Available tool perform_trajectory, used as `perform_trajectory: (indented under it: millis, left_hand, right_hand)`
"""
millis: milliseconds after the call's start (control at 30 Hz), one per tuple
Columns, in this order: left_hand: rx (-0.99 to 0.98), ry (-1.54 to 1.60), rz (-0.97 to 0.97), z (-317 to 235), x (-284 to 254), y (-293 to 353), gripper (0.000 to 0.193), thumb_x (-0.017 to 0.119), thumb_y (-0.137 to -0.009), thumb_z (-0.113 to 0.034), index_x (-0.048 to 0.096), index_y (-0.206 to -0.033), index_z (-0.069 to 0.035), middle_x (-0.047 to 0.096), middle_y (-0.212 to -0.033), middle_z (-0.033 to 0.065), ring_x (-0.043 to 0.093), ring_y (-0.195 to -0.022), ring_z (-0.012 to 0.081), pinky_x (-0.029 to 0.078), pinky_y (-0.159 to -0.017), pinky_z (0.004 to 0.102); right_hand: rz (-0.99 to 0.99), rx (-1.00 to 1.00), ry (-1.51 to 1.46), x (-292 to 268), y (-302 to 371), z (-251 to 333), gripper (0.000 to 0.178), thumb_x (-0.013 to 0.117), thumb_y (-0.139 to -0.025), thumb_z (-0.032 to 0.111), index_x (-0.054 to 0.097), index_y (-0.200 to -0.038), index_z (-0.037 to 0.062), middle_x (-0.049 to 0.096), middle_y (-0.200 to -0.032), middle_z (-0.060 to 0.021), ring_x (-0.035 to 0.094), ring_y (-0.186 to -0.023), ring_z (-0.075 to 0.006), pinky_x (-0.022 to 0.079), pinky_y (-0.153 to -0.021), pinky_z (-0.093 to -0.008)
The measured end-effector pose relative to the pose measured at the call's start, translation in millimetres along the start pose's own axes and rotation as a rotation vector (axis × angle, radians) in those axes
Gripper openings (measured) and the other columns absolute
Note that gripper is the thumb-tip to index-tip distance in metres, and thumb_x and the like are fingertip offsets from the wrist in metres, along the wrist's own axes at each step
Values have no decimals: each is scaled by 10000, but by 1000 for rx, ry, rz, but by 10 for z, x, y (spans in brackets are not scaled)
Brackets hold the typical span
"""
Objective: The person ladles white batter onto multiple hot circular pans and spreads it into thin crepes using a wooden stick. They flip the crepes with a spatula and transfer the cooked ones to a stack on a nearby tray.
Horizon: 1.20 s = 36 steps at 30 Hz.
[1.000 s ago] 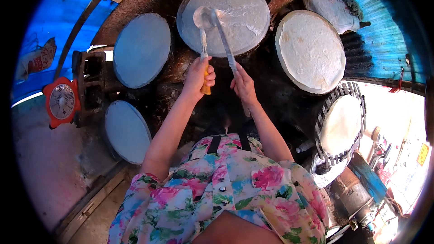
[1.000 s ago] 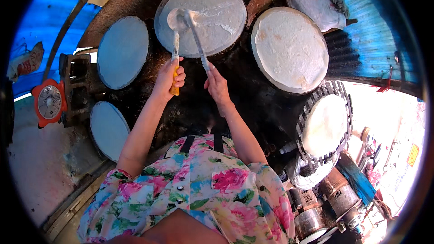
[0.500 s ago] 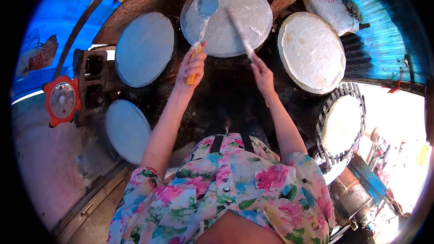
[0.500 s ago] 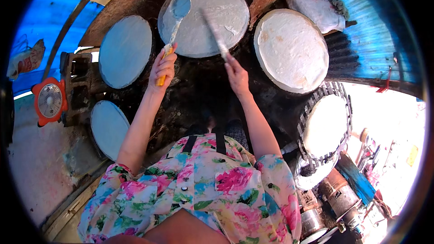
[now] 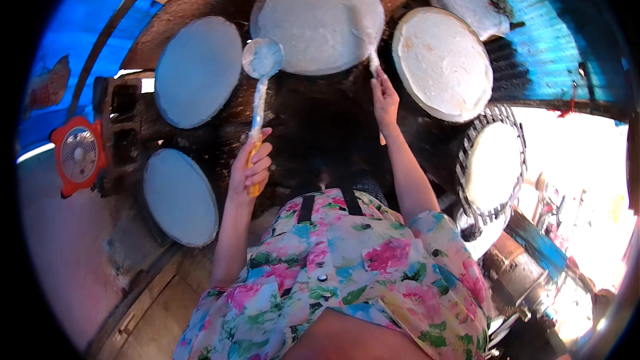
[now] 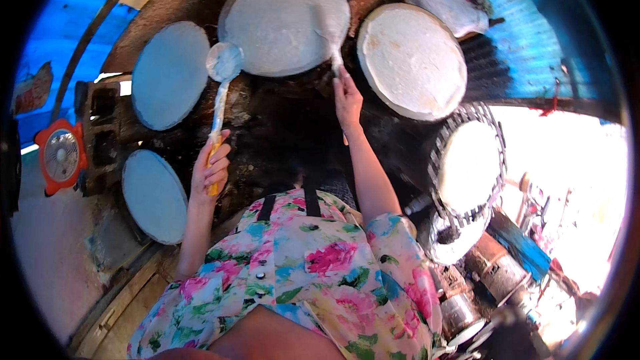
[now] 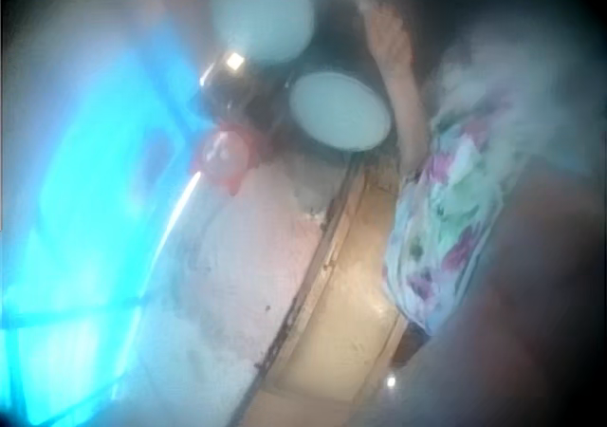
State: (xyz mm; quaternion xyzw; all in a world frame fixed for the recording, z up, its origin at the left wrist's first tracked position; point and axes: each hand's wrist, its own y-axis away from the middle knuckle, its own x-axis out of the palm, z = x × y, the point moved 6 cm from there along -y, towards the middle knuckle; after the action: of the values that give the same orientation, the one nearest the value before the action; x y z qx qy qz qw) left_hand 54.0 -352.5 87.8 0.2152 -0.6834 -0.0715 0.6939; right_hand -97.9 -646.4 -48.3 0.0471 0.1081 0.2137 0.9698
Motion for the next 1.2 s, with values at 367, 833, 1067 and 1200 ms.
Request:
perform_trajectory:
  millis: [367, 833, 1067, 1200]
  left_hand:
    - [-102, -181, -30, 175, -126, 65, 418, 310, -1050, -344, 388, -1296, -15, 359, -704, 10, 329, -417, 38, 317, -319, 162]
    - [-20, -154, -99, 1393, -15, 49, 382, 296, -1051, -349, 393, -1259, -44, 386, -683, 27, 381, -414, 53, 352, -330, 169]
    - [9, -166, -111, 1960, 199, -69, 389, 280, -1049, -375, 404, -1241, -61, 393, -672, 21, 370, -400, 50, 342, -330, 166]
    - [40, -189, -78, 2087, 292, -95, 386, 291, -1048, -371, 403, -1240, -56, 393, -670, 18, 367, -402, 46, 341, -332, 166]
  right_hand:
    - [97, -109, 168, -401, 1126, 244, 325, 667, -883, 200, 618, -1186, 93, 663, -901, -155, 641, -760, -232, 505, -727, -331]
    - [-779, 22, 254, -3706, -465, -697, 217, 724, -802, 219, 705, -879, 17, 681, -775, -89, 626, -704, -189, 503, -708, -343]
    - [-703, 66, 443, -3505, -751, -486, 257, 694, -724, 238, 655, -778, -10, 664, -752, -162, 642, -773, -322, 483, -772, -402]
    - [-736, 13, 296, -3399, -712, -113, 238, 688, -731, 221, 624, -755, -7, 641, -722, -135, 620, -734, -288, 472, -738, -390]
